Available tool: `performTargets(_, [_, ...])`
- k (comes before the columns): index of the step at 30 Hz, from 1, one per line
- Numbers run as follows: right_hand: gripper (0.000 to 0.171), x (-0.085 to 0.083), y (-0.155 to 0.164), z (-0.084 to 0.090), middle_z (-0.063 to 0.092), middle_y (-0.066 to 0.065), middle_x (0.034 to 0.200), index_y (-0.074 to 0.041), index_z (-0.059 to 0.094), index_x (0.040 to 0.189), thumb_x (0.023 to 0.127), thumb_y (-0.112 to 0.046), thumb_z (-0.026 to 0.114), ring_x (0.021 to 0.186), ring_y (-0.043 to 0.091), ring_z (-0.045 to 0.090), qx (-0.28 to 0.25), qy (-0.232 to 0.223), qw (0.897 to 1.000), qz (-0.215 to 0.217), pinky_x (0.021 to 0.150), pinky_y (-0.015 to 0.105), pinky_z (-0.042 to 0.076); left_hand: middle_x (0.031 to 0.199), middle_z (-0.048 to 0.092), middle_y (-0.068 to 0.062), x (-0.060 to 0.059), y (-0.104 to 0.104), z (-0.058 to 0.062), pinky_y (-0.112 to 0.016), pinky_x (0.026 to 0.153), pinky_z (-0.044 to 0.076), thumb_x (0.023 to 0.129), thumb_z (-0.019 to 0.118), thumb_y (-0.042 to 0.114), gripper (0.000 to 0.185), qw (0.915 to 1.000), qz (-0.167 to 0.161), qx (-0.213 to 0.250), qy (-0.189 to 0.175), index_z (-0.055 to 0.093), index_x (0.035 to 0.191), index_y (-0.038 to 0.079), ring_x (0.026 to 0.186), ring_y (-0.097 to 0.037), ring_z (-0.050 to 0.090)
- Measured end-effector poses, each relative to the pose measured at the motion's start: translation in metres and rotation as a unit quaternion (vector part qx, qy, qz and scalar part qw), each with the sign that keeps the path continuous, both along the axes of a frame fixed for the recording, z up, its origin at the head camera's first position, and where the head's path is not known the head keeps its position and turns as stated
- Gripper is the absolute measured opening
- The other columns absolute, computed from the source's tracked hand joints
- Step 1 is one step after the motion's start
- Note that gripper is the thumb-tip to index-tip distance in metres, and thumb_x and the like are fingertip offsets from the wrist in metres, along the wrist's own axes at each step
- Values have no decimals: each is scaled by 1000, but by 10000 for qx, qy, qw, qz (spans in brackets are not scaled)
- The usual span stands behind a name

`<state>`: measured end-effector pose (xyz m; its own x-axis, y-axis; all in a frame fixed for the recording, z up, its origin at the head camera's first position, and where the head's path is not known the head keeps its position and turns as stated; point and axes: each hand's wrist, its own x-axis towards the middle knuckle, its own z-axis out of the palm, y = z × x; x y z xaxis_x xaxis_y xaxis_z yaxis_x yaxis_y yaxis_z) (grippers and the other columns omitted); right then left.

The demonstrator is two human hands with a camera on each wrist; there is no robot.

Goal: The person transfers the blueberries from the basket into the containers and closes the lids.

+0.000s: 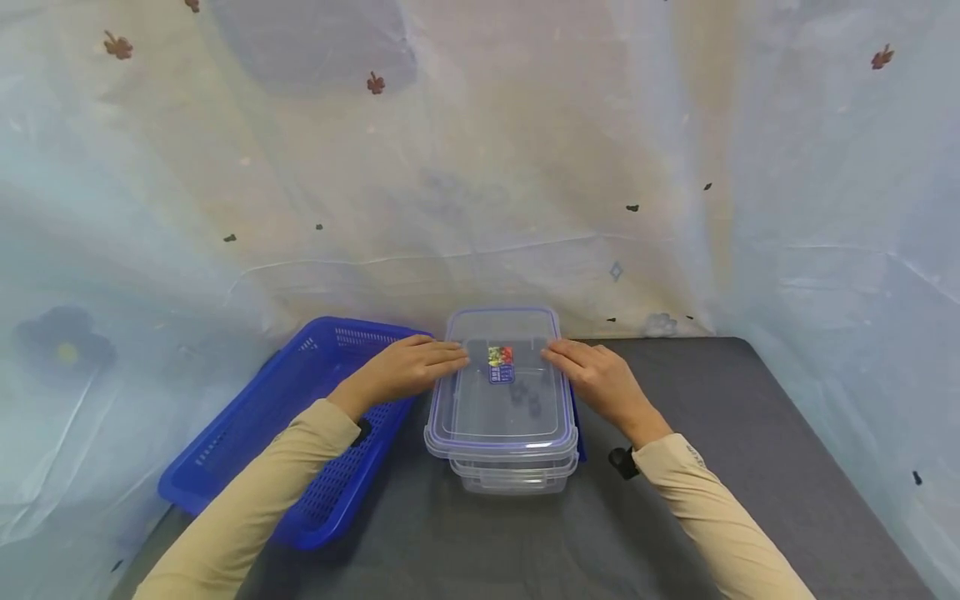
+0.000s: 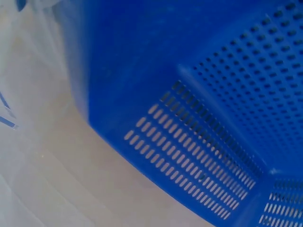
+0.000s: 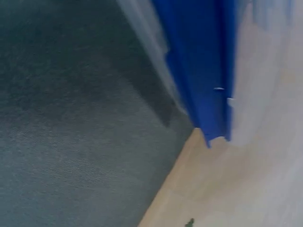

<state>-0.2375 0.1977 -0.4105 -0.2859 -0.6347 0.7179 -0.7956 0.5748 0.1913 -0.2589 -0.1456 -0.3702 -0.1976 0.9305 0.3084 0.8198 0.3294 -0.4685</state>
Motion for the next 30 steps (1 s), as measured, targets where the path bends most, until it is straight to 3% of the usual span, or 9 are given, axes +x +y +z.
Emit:
performTargets(4, [49,-3,0,-10,66,12,119,-2,68,118,70,9,74,104,29,64,343,67,9994,-54,64,42,53,133,58,0,-4,4,-6,-36,97,44,91,65,5,42,9977,362,-549,135,60,133,12,124,-16,53])
performTargets(8, [46,-7,0,-20,65,12,120,-2,67,120,75,7,69,106,29,63,547,53,9984,-123,65,42,52,137,55,0,-8,8,-12,-37,98,43,93,62,6,44,9946,559,-880,-17,56,137,12,125,-15,51])
performTargets(13, [47,-9,0,-28,65,12,122,-4,66,123,76,2,69,108,28,63,693,1,9971,-317,68,43,51,137,56,-3,-11,15,-16,-37,97,45,94,60,7,42,9925,483,-1090,-251,57,136,10,123,-15,53])
performTargets(19, [48,-8,-1,-32,65,12,121,-2,67,120,73,3,72,106,28,63,852,-24,9953,-458,69,42,51,133,58,-3,-13,19,-20,-36,93,47,93,62,4,42,9907,441,-1265,-241,58,135,10,117,-15,57])
performTargets(30, [48,-9,1,-38,67,12,116,-1,69,116,69,5,77,100,27,65,875,-47,9948,-519,62,40,51,132,59,1,-11,24,-28,-30,83,50,93,61,8,42,9856,421,-1620,243,58,134,14,113,-11,59])
